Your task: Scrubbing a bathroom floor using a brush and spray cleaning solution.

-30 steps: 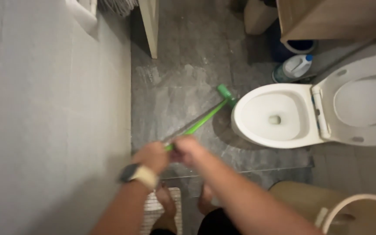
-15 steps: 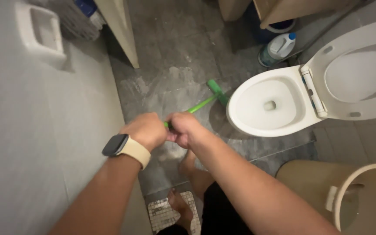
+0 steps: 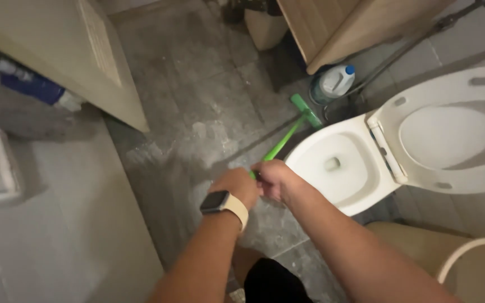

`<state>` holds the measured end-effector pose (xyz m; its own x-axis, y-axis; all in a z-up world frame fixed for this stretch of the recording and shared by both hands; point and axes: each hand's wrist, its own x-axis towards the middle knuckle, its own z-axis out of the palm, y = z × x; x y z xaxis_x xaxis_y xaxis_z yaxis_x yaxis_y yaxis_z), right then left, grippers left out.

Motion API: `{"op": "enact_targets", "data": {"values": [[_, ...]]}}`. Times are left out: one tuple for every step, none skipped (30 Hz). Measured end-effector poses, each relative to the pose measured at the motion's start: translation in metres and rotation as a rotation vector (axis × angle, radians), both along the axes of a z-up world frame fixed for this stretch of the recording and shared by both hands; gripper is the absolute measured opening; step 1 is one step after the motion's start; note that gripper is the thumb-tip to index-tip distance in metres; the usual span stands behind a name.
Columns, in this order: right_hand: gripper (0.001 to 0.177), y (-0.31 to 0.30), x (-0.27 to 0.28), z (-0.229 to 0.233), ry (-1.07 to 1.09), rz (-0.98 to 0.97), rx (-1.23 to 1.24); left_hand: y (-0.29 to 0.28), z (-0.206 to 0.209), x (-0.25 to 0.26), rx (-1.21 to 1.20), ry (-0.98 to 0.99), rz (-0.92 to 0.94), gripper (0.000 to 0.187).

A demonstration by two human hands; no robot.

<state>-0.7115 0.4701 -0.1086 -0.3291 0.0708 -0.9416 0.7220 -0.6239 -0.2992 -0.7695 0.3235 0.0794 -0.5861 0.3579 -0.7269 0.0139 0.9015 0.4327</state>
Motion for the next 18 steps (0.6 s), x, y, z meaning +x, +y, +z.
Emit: {"op": "enact_targets", "data": {"values": [[0.022, -0.006, -0.007, 0.008, 0.001, -0.005, -0.003, -0.005, -0.009, -0.006, -0.003, 0.001, -0.005, 0.034], [0.019, -0.012, -0.014, 0.018, 0.008, 0.011, 0.025, -0.01, -0.017, -0.01, -0.014, 0.034, -0.024, 0.032], [0.017, -0.02, -0.018, 0.028, 0.01, 0.03, 0.052, -0.017, -0.025, -0.013, -0.026, 0.062, -0.04, 0.03], [0.017, -0.04, -0.026, 0.023, 0.008, 0.029, 0.047, -0.036, -0.02, -0.025, -0.031, 0.06, -0.041, 0.03], [0.02, -0.059, -0.031, 0.019, 0.063, 0.047, -0.036, -0.053, -0.016, -0.035, -0.094, 0.04, -0.091, 0.03], [0.023, -0.077, -0.035, 0.015, 0.117, 0.064, -0.118, -0.071, -0.01, -0.045, -0.156, 0.02, -0.14, 0.029], [0.023, -0.112, -0.043, 0.005, 0.118, 0.062, -0.122, -0.096, 0.0, -0.056, -0.16, 0.02, -0.142, 0.029], [0.026, -0.148, -0.051, -0.005, 0.209, 0.079, -0.182, -0.122, 0.012, -0.067, -0.244, 0.054, -0.206, 0.042], [0.03, -0.18, -0.061, -0.014, 0.304, 0.097, -0.239, -0.146, 0.022, -0.079, -0.327, 0.093, -0.269, 0.058], [0.03, -0.199, -0.072, 0.009, 0.309, 0.095, -0.24, -0.158, 0.029, -0.089, -0.328, 0.098, -0.27, 0.058], [0.022, -0.219, -0.079, 0.033, 0.298, -0.037, -0.27, -0.172, 0.034, -0.097, -0.333, 0.088, -0.307, 0.059], [0.014, -0.24, -0.086, 0.056, 0.285, -0.17, -0.299, -0.186, 0.039, -0.104, -0.337, 0.079, -0.343, 0.06], [0.014, -0.239, -0.092, 0.059, 0.283, -0.18, -0.303, -0.183, 0.042, -0.109, -0.342, 0.076, -0.353, 0.06], [0.014, -0.238, -0.098, 0.061, 0.225, -0.172, -0.282, -0.181, 0.044, -0.113, -0.352, 0.085, -0.329, 0.057], [0.015, -0.235, -0.103, 0.064, 0.167, -0.172, -0.259, -0.176, 0.046, -0.118, -0.36, 0.095, -0.314, 0.054], [0.015, -0.218, -0.093, 0.04, 0.162, -0.19, -0.261, -0.162, 0.035, -0.112, -0.361, 0.091, -0.332, 0.054], [0.015, -0.198, -0.09, 0.013, 0.168, -0.18, -0.232, -0.145, 0.023, -0.112, -0.314, 0.136, -0.334, 0.05], [0.015, -0.177, -0.086, -0.013, 0.172, -0.17, -0.204, -0.129, 0.01, -0.112, -0.265, 0.179, -0.336, 0.047]]}}
